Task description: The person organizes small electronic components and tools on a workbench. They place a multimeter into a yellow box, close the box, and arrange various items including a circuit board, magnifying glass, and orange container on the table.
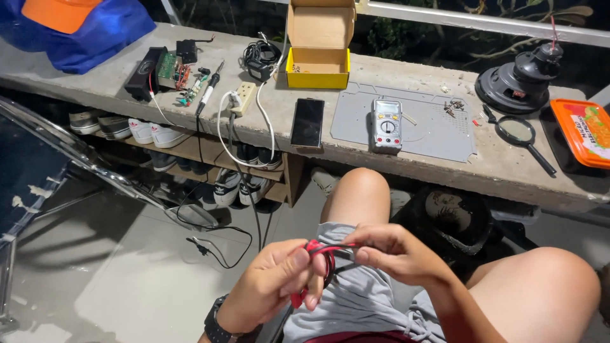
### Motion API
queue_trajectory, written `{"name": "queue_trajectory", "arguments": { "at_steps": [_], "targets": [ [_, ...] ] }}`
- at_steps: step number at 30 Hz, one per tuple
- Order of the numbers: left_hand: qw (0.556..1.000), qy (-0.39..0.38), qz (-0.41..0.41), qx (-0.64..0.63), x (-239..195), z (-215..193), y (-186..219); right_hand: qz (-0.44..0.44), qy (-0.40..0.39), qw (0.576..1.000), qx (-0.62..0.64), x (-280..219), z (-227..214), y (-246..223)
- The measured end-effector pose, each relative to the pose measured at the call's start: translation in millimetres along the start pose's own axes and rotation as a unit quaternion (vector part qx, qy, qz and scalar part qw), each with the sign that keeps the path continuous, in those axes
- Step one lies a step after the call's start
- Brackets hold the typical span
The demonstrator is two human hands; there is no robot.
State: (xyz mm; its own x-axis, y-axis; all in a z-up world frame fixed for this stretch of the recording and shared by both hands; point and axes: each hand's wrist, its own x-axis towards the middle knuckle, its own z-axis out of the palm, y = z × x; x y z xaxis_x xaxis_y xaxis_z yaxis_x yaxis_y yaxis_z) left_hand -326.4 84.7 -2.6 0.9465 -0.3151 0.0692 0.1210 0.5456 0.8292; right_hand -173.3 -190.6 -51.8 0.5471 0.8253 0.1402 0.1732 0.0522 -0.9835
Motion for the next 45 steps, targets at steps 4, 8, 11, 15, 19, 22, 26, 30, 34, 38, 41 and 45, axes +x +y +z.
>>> {"name": "queue_trajectory", "arguments": {
  "at_steps": [4, 8, 11, 15, 19, 22, 26, 30, 34, 38, 41, 45],
  "targets": [
    [0.992, 0.059, 0.052, -0.102, 13, 11, -10, 0.03, 0.108, 0.977, 0.182, -22, 13, 48],
    [0.978, 0.095, 0.114, -0.145, 31, 16, -14, 0.007, 0.168, 0.957, 0.236, -12, 52, 44],
    [0.971, 0.152, 0.135, -0.128, 38, 19, -7, -0.007, 0.186, 0.936, 0.298, -2, 71, 30],
    [0.937, 0.266, 0.217, 0.064, 42, 32, 0, 0.036, 0.094, 0.989, -0.11, -5, 80, -15],
    [0.793, 0.262, 0.221, 0.504, 48, 21, -1, -0.032, 0.006, 0.856, -0.516, -18, 78, -52],
    [0.807, 0.151, 0.067, 0.567, 48, 23, 0, -0.077, -0.001, 0.84, -0.537, -15, 50, -104],
    [0.797, 0.046, -0.108, 0.593, 58, 27, 18, -0.09, -0.062, 0.888, -0.447, 8, 13, -133],
    [0.877, -0.077, -0.106, 0.463, 79, 7, 23, -0.15, 0.054, 0.893, -0.42, 25, -13, -108],
    [0.992, -0.023, -0.049, 0.113, 98, -3, 12, -0.166, 0.32, 0.932, 0.027, 47, 8, -53],
    [0.996, -0.005, -0.02, 0.082, 131, -1, -12, 0.048, 0.279, 0.959, 0.025, 47, 34, -31],
    [0.993, 0.076, 0.003, 0.09, 154, 7, -27, 0.041, 0.342, 0.924, 0.164, 58, 32, -34],
    [0.846, 0.265, 0.167, 0.431, 181, 22, -38, 0.064, 0.423, 0.885, 0.181, 79, 22, -44]
  ]
}}
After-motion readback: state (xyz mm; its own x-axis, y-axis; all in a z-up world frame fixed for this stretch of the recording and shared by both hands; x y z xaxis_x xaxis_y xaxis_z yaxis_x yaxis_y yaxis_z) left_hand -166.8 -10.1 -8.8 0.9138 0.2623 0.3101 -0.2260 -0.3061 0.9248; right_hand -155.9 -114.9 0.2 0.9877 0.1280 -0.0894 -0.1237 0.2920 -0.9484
